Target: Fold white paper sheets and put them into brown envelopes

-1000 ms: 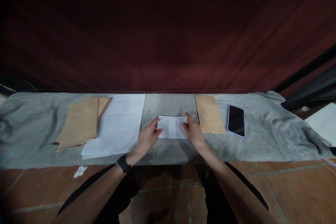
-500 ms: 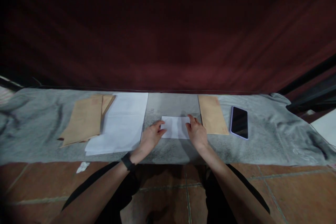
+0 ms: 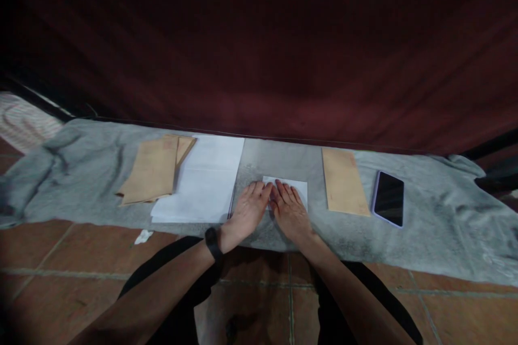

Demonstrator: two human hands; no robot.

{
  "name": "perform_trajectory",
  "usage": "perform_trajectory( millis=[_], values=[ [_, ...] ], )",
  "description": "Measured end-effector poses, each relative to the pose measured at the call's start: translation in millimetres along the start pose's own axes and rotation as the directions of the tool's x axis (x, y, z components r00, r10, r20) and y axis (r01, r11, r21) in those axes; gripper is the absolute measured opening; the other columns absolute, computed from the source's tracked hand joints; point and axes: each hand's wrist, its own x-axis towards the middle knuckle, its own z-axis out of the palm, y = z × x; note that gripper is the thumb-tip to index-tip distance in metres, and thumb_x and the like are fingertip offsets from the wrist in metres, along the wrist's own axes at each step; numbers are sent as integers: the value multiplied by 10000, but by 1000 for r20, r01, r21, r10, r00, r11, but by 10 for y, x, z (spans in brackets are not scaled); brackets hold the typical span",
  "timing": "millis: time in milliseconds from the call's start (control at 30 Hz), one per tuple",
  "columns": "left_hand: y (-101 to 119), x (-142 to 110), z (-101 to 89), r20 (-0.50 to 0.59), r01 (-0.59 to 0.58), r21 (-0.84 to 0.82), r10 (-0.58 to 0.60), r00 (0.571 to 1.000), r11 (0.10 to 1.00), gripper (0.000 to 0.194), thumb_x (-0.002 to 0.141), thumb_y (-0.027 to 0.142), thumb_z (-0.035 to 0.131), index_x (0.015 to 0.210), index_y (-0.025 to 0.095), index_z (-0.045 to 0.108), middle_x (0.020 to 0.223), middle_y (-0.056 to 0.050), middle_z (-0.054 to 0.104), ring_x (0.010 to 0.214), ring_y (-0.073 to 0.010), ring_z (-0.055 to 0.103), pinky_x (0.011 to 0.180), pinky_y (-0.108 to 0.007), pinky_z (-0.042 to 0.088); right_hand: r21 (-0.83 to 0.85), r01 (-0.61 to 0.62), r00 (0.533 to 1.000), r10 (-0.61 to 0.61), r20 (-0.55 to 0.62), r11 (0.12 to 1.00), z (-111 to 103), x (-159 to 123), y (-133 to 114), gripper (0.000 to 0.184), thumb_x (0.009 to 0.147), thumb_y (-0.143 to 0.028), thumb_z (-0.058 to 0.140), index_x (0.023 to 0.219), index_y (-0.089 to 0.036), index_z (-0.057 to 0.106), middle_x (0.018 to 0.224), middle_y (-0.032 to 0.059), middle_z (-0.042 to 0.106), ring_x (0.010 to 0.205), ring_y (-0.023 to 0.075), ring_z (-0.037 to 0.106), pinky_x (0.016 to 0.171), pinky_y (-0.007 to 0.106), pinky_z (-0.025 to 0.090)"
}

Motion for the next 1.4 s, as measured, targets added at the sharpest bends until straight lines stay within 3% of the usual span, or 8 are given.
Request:
perform_trajectory(
  millis=[133, 367, 833, 1400],
  values=[
    [-18, -6, 128, 4, -171, -7, 171, 985, 985, 576, 972, 98, 313, 1547, 139, 310, 1600, -147, 388, 1493, -233, 343, 1206, -424, 303, -78, -1, 1000, 1, -1, 997, 43, -31, -11, 529, 984, -162, 381, 1504, -84, 434, 1557, 164, 456, 1485, 271, 355, 1236, 506, 287],
    [-136, 1, 240, -12, -141, -30, 141, 990, 990, 577, 1007, 271, 364, 1557, 106, 299, 1631, -163, 323, 1531, -277, 249, 1254, -478, 187, -97, -15, 999, 12, -35, 995, 52, -33, 0, 531, 1010, -194, 353, 1530, -94, 389, 1602, 165, 379, 1500, 269, 325, 1228, 503, 290],
    [-147, 1, 258, -27, -76, 27, 77, 997, 997, 635, 1030, 454, 360, 1530, 64, 351, 1623, -170, 336, 1532, -268, 250, 1258, -475, 206, -183, -123, 988, 103, -116, 975, 67, -74, 112, 546, 1045, -284, 360, 1523, -19, 370, 1588, 197, 390, 1497, 263, 322, 1216, 451, 283],
    [-158, -21, 269, -9, -15, 88, 16, 1000, 996, 677, 1039, 482, 306, 1538, 25, 321, 1623, -189, 323, 1533, -273, 245, 1255, -469, 216, -182, -242, 963, 212, -168, 953, 0, -285, 366, 641, 1051, -411, 353, 1575, -49, 274, 1597, 201, 371, 1486, 303, 340, 1189, 481, 310]
  ],
)
